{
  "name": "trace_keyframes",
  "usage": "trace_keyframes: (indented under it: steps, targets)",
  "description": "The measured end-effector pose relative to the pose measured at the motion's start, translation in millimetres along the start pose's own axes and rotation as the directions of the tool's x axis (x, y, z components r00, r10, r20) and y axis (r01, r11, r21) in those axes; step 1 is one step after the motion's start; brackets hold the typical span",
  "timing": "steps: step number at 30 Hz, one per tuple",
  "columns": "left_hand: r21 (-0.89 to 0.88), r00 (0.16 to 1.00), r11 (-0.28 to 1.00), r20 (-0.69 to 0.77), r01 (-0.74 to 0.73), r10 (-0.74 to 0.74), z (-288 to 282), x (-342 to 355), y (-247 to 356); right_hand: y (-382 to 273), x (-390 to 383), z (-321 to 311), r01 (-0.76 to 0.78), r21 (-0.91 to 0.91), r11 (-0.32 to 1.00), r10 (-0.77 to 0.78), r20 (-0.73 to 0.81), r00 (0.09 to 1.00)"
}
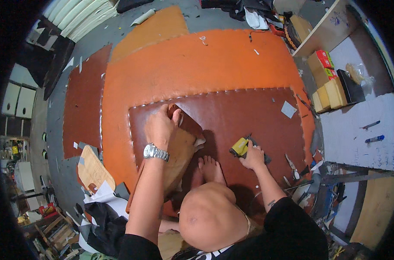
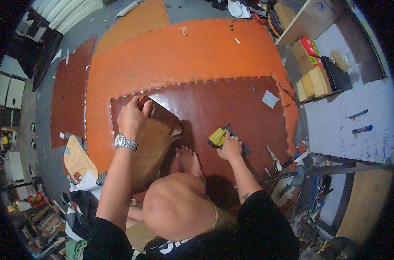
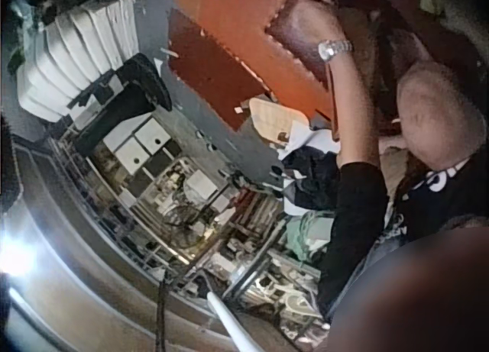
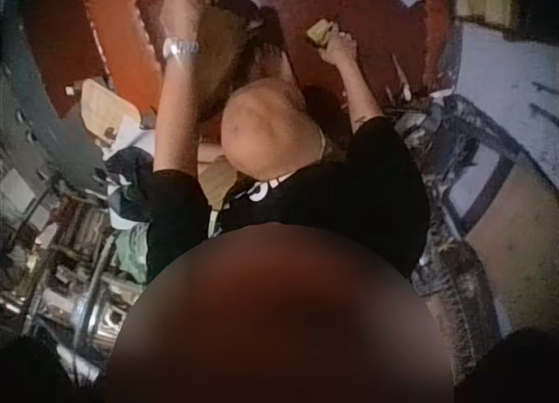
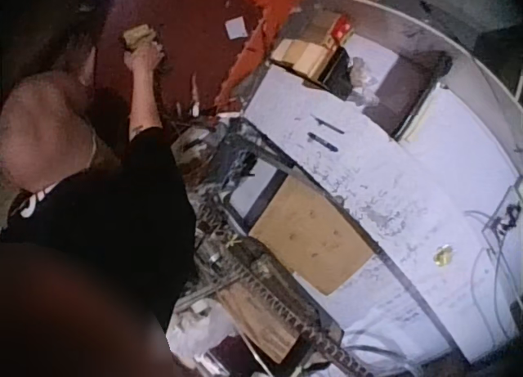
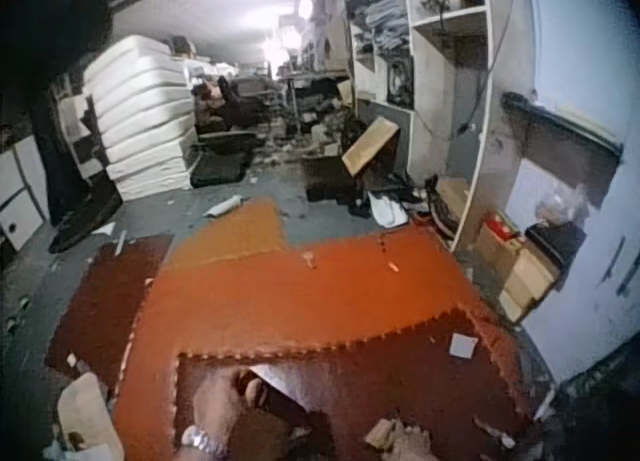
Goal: The person sits on the floor and staples a brown leather-like material onto a wooden board using a staple gun. They position the material, pull it taut, and drive staples along the edges to secure it.
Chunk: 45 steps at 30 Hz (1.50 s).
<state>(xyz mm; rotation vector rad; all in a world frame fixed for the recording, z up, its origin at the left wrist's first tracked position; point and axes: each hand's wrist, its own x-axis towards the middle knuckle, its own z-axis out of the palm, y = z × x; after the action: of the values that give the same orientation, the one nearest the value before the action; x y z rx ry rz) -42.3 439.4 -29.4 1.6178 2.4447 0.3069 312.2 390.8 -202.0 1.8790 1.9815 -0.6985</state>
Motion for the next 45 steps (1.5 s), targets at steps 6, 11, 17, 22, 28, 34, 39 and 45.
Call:
trace_keyframes:
  steps: [6,11,17,22,28,34,39,45]
  targets:
    - [0.002,0.999,1.0,-0.03,-0.01,0.01,-0.4,-5.5,5.0,-32.8,0.4,-54.2,-0.086,0.742,0.665,-0.182,0.273,0.945]
    - [0.014,0.999,1.0,-0.028,-0.016,0.017,-2.2,-9.8,7.6,-98.8,-26.0,-94.6,0.498,0.802,0.329,-0.4,-0.36,0.843]
    - [0.02,1.0,1.0,-0.014,-0.019,0.019,-0.8,-11.1,9.9,-145.0,-13.2,-124.8,0.606,0.749,0.267,-0.486,-0.439,0.756]
    - [0.002,1.0,1.0,-0.007,0.001,-0.001,-0.5,-14.4,12.3,-159.2,1.7,-110.7,0.643,0.735,0.217,-0.405,-0.532,0.744]
    - [-0.003,0.999,1.0,0.048,0.026,-0.025,-1.2,-15.9,13.9,-162.1,6.9,-102.0,0.652,0.735,0.185,-0.387,-0.555,0.736]
    - [-0.014,1.0,1.0,0.019,-0.013,0.013,-0.4,-17.6,12.5,-154.2,12.0,-112.3,0.692,0.637,0.341,-0.51,-0.493,0.705]
    - [-0.001,0.999,1.0,0.027,-0.025,0.025,1.5,-20.9,15.2,-152.8,13.5,-112.0,0.7,0.656,0.284,-0.479,-0.535,0.696]
    - [-0.123,0.996,0.992,0.086,-0.023,0.034,-7.8,-15.1,-3.2,-140.6,10.0,-94.5,0.557,0.734,0.389,-0.344,-0.446,0.826]
